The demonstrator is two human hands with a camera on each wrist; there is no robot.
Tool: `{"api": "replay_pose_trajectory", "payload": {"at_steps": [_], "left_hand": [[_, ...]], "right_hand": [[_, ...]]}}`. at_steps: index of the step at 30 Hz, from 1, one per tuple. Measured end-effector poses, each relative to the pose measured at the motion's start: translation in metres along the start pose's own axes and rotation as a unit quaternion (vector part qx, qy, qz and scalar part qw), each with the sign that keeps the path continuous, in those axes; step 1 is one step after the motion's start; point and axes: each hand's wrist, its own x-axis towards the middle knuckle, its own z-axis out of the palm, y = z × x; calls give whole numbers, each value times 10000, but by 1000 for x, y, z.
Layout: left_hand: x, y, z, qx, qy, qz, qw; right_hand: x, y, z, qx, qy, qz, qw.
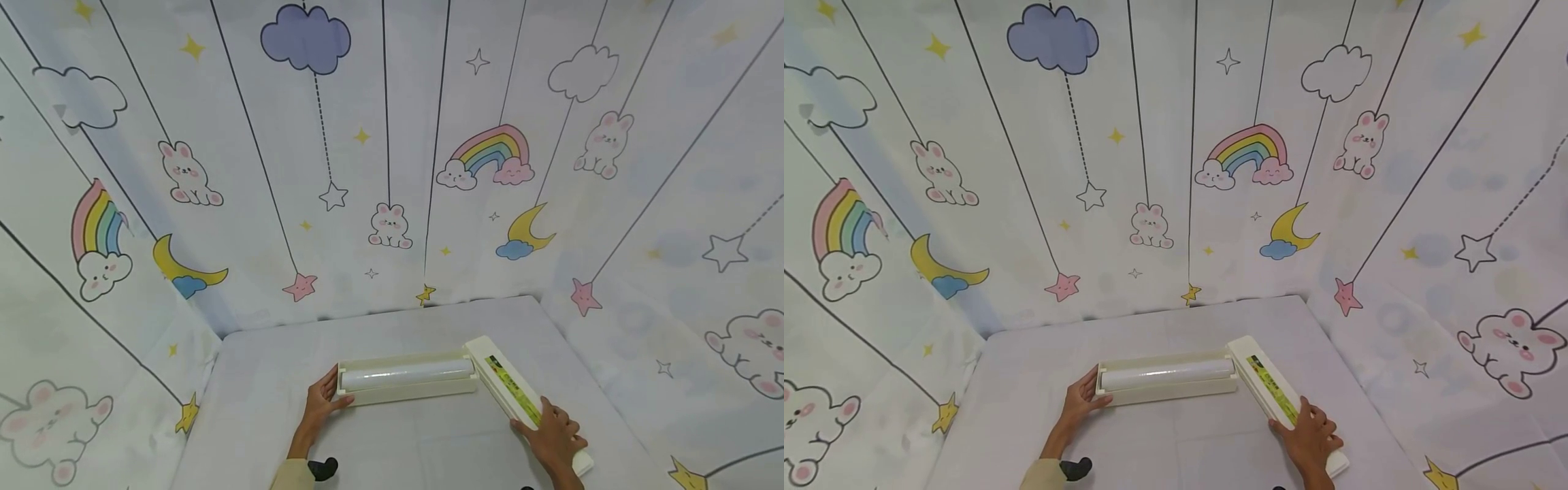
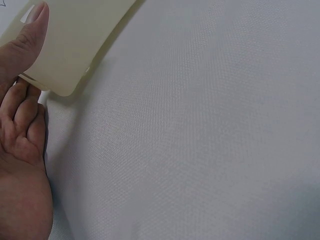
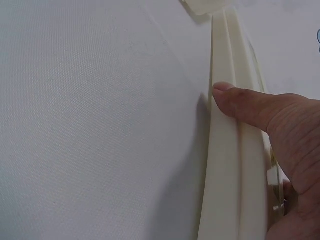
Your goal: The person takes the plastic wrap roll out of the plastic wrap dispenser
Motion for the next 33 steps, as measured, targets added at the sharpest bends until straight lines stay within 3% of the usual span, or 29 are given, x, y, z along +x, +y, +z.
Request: {"api": "replay_pose_trajectory", "payload": {"at_steps": [13,20,26,33], "left_hand": [[3,-10,-5,-232,-38,-132,9996],[4,-9,-6,-68,-81,155,9998],[3,-8,-4,-143,-105,-65,9998],[1,5,-1,-64,-22,-238,9997]], "right_hand": [[0,-5,5,-210,178,-95,9996],[-3,-6,9,-237,224,-19,9995],[-3,-3,12,-394,270,101,9988],[2,-3,14,-472,209,197,9985]]}}
